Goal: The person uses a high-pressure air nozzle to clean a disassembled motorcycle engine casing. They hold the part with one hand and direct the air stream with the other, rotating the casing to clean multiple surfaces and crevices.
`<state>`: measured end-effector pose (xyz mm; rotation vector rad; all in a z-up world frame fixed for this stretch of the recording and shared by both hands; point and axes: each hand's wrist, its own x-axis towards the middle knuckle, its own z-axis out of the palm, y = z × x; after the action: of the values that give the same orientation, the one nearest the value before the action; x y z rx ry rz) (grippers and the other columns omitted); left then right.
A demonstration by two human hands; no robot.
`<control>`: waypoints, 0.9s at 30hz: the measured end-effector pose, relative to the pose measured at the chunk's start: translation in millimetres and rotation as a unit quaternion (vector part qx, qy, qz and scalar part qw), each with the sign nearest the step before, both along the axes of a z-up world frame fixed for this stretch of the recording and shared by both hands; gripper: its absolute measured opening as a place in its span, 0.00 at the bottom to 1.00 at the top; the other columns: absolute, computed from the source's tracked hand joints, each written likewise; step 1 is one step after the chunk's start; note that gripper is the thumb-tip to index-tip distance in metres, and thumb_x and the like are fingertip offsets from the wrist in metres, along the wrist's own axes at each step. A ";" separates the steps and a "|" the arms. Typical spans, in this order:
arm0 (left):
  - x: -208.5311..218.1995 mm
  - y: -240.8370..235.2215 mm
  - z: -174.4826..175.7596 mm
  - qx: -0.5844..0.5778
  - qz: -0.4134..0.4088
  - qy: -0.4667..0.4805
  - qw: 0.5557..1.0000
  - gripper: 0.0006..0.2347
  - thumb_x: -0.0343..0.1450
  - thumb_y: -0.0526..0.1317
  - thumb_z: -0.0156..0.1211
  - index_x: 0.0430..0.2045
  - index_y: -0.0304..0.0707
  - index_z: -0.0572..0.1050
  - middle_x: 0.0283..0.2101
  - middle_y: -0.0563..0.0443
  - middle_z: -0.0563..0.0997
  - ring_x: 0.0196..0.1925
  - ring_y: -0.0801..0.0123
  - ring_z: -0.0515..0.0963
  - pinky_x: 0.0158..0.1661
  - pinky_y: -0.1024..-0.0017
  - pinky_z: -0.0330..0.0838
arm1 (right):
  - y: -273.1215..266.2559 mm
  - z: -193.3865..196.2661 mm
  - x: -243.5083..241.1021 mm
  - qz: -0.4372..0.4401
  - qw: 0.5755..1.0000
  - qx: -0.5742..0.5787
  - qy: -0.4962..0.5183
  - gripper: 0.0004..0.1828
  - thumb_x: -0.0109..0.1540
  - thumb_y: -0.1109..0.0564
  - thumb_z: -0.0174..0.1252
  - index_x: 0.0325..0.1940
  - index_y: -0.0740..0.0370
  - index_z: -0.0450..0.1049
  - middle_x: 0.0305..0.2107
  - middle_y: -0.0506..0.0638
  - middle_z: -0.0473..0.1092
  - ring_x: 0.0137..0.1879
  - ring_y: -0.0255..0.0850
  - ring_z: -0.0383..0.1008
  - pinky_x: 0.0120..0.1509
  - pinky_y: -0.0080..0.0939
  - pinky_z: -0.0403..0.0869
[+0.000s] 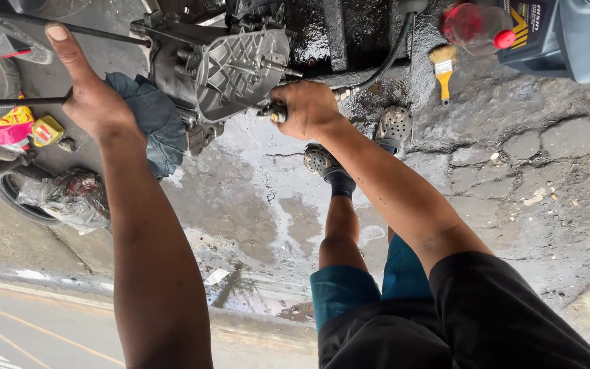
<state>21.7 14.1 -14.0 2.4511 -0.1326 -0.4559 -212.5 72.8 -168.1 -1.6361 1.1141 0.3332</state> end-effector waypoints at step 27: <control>11.7 15.5 -7.3 -0.050 -0.019 0.002 0.999 0.36 0.51 0.76 0.66 0.17 0.54 0.47 0.19 0.63 0.48 0.24 0.75 0.50 0.30 0.73 0.53 | -30.9 -10.6 28.5 0.091 0.995 0.027 0.044 0.18 0.71 0.46 0.60 0.66 0.32 0.74 0.49 0.37 0.77 0.51 0.40 0.76 0.47 0.37 0.77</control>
<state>33.4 29.6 -21.3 2.3533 -0.1951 -0.4603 -184.0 42.0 -178.7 -1.6921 1.0143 0.5532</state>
